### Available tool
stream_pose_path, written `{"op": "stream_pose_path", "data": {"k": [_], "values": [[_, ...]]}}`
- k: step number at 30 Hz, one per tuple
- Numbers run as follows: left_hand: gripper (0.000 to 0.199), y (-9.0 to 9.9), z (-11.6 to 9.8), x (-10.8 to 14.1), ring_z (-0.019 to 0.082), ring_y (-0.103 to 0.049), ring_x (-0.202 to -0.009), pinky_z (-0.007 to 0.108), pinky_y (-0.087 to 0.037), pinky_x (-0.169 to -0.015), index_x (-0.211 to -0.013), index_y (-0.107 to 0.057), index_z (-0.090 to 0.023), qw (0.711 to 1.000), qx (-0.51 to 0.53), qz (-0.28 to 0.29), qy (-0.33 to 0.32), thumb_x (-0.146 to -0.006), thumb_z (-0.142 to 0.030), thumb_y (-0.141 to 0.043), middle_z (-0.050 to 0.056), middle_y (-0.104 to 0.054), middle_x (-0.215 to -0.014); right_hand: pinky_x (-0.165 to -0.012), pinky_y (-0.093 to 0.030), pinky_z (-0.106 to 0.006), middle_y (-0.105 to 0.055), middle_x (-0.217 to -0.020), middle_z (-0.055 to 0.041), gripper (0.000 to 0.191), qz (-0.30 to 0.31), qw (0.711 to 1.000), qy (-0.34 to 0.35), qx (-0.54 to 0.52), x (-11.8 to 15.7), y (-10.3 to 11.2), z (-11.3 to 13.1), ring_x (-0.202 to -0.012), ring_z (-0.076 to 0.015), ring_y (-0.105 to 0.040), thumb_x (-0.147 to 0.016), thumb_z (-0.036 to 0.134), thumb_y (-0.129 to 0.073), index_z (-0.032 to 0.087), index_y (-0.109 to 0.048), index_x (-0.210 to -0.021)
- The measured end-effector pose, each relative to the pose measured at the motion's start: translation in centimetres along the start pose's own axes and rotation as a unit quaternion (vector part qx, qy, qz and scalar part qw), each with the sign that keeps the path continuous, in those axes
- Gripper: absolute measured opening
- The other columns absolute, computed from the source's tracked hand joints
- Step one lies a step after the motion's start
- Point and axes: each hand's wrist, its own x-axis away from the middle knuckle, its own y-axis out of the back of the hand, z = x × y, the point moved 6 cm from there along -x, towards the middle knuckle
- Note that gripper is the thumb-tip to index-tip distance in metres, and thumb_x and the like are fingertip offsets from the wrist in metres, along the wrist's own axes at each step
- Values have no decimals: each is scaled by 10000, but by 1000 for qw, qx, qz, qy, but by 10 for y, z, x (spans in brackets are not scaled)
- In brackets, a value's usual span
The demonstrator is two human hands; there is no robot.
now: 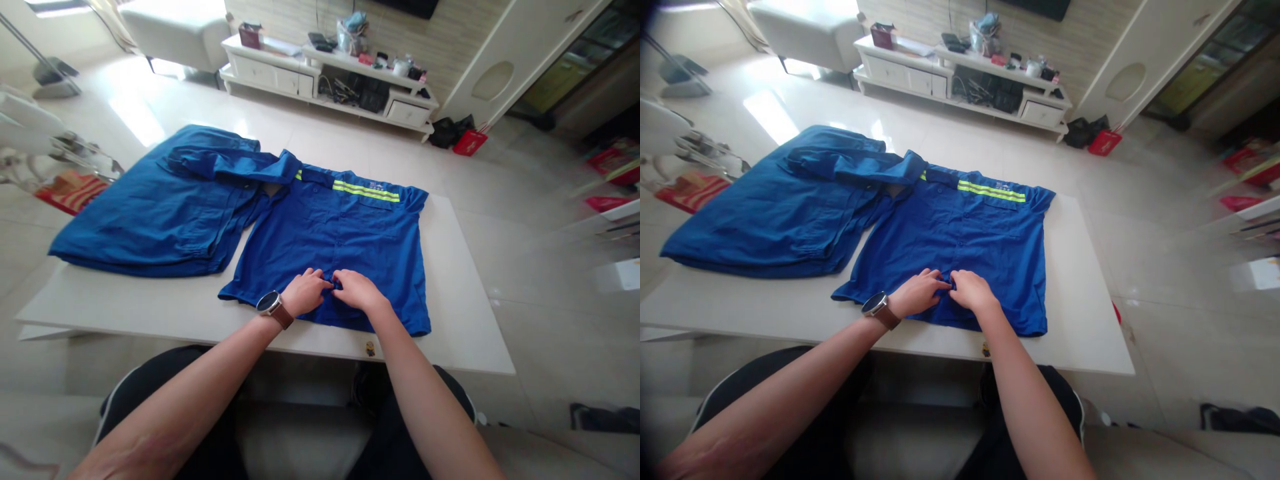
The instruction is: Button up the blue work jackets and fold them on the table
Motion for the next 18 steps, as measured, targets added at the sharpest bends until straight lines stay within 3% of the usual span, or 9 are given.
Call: {"op": "stream_pose_path", "data": {"k": [5,11,18], "values": [[432,-9,3,4,294,-536,-1231,391,-557,-939,-1270,-727,-338,999,14,33,-3,-878,-207,-603,96,-572,-1353,-868,-455,-289,-640,-1244,-87,368,25,998,23,43,-2,-11,9,-1075,-236,-640,-944,263,-634,281,-656,-1311],[408,-9,2,5,302,-534,-1249,397,-562,-926,-1252,-740,-322,999,9,31,-6,-898,-204,-576,99,-578,-1389,-869,-456,-285,-656,-1187,-97,260,-12,998,9,57,6,-15,10,-1019,-221,-647,-956,213,-593,221,-693,-1196],[324,-11,-1,-1,296,-540,-1236,388,-544,-969,-1177,-768,-293,1000,6,27,0,-895,-245,-616,103,-598,-1362,-830,-449,-276,-717,-1094,-90,137,-49,998,-21,19,1,-15,-3,-984,-210,-663,-989,301,-633,196,-676,-1065]]}}
